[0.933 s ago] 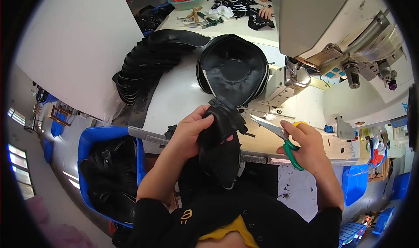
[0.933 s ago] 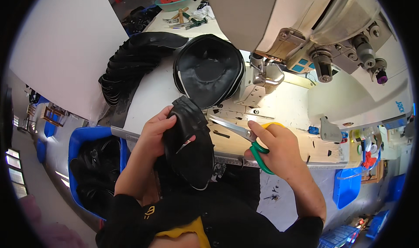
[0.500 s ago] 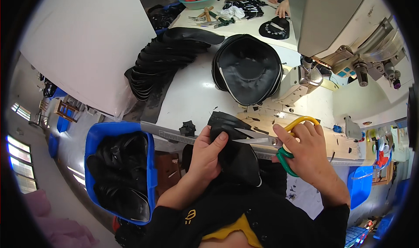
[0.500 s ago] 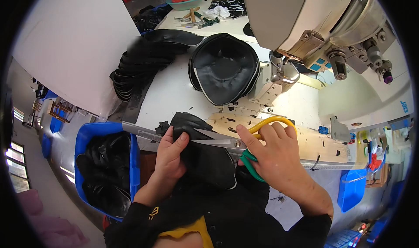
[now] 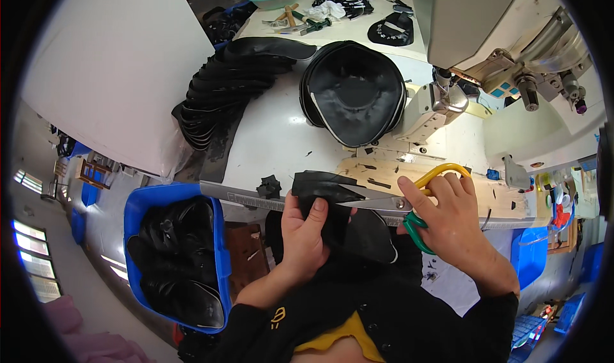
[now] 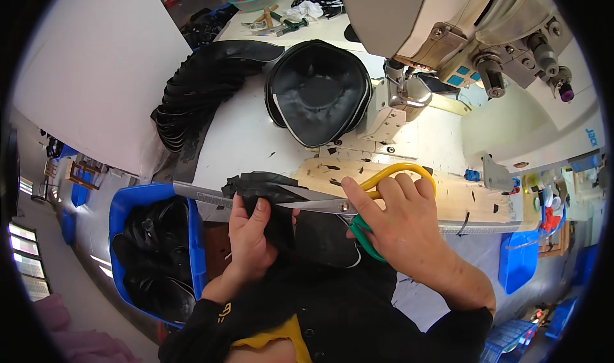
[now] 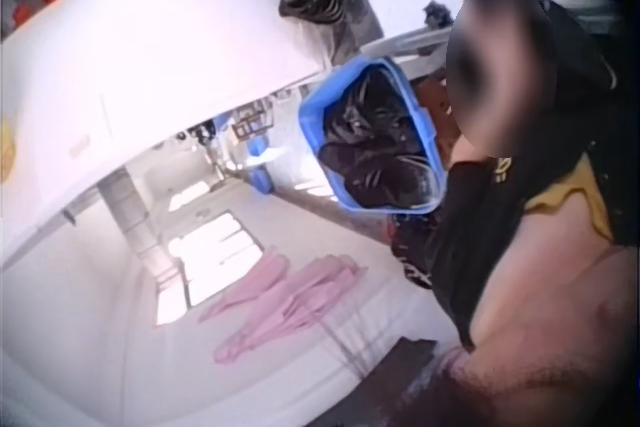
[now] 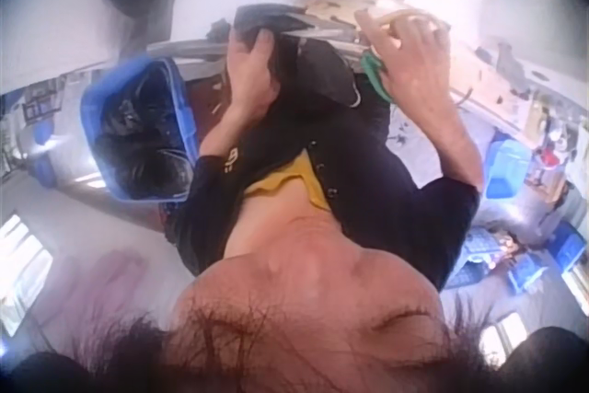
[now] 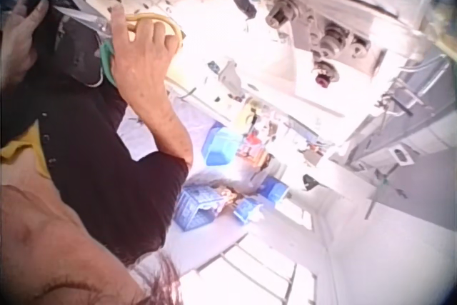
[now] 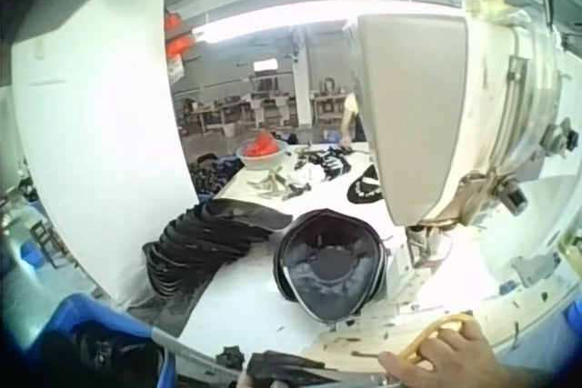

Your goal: The person uses scissors to trim the edges of black material pieces, likely shoe parts, at a workbench. They handle the items one at a time, cutting away excess material and stacking the finished pieces on the table.

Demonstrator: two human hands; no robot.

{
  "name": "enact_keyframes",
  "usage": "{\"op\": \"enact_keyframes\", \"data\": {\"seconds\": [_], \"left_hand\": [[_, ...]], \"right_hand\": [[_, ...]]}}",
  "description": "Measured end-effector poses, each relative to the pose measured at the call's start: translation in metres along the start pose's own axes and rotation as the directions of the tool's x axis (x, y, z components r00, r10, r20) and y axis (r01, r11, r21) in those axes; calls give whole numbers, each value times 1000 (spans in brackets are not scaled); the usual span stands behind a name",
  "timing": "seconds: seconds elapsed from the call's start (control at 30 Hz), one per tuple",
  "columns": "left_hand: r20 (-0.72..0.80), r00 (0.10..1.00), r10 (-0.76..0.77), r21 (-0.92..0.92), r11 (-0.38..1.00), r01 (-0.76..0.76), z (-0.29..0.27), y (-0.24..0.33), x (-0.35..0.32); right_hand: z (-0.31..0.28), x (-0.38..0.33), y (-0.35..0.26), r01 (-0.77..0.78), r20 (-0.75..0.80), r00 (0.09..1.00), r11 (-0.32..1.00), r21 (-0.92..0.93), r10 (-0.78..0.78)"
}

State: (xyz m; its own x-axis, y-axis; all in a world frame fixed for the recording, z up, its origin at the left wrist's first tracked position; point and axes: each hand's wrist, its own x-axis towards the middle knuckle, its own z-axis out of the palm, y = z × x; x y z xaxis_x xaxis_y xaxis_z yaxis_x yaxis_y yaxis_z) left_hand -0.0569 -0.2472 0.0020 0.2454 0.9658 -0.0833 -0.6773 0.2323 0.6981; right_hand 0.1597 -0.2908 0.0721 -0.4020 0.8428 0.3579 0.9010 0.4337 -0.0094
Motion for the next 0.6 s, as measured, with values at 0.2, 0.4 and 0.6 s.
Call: {"op": "enact_keyframes", "data": {"seconds": [0.2,0.4,0.6], "left_hand": [[24,1000,2,20,1000,-2,2,-2,-2],[20,1000,10,-44,999,-9,-1,-3,-7],[3,996,90,0,996,-90,1,-6,-9]], "right_hand": [[2,4,1,46,-44,998,996,-82,-50],[6,5,3,46,4,999,999,26,-46],[9,2,3,66,17,998,998,19,-66]]}}
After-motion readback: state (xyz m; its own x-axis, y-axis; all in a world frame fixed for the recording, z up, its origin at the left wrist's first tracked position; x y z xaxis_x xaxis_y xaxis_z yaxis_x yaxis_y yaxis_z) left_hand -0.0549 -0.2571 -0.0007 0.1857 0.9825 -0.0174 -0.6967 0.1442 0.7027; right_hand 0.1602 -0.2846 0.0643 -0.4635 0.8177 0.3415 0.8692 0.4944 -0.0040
